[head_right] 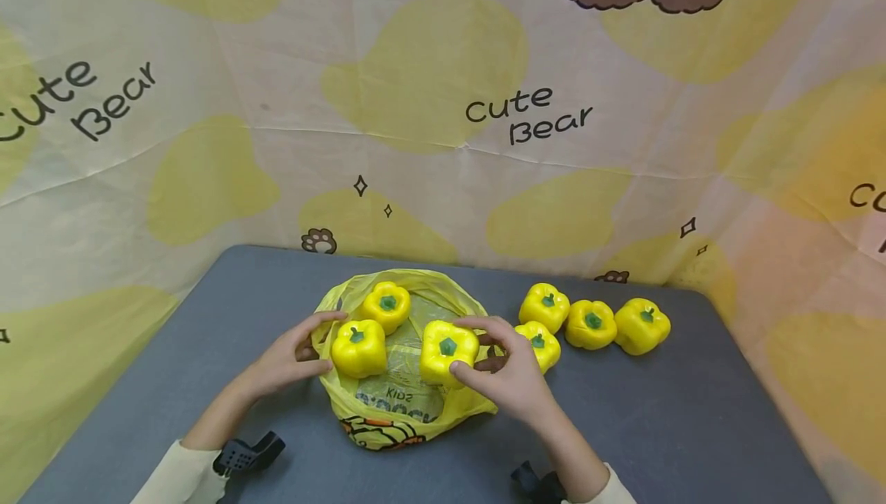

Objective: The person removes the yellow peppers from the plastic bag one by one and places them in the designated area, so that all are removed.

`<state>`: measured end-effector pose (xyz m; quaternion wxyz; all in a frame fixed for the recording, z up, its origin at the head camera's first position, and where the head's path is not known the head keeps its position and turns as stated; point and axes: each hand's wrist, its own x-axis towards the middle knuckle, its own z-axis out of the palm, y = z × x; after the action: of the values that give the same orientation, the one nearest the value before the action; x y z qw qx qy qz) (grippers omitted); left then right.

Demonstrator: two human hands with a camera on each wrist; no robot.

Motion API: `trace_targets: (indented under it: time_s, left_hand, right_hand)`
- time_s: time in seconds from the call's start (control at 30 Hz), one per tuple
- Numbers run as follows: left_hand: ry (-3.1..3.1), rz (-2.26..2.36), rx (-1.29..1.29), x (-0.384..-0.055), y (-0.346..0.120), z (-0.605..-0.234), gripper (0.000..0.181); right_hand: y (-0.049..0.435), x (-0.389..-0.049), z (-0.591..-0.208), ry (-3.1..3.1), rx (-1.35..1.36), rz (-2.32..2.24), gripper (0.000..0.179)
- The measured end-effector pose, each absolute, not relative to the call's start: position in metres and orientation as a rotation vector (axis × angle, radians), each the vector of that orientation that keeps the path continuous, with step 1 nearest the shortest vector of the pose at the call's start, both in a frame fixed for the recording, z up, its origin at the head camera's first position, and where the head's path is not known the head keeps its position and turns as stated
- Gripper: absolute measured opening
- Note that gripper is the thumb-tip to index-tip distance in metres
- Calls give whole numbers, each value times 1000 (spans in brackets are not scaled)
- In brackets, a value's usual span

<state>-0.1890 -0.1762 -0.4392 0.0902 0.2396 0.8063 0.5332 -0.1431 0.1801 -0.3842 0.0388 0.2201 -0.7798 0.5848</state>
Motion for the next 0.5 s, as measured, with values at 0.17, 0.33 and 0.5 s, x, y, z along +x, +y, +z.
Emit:
trace_targets:
  time_s: [0.17,0.33,0.5]
  left_hand:
    - [2415,1575,710,-190,-176,-439,68]
    - [2411,1578,711,-191,-176,-439,68]
    - [2400,1584,708,-190,-176,-439,68]
  right_hand:
    - [198,-141,-375,-2346,669,1707,47]
    - [214,-137,-366,-2309,624,1643,48]
    - [230,-135,-361,-2290,566,1578,49]
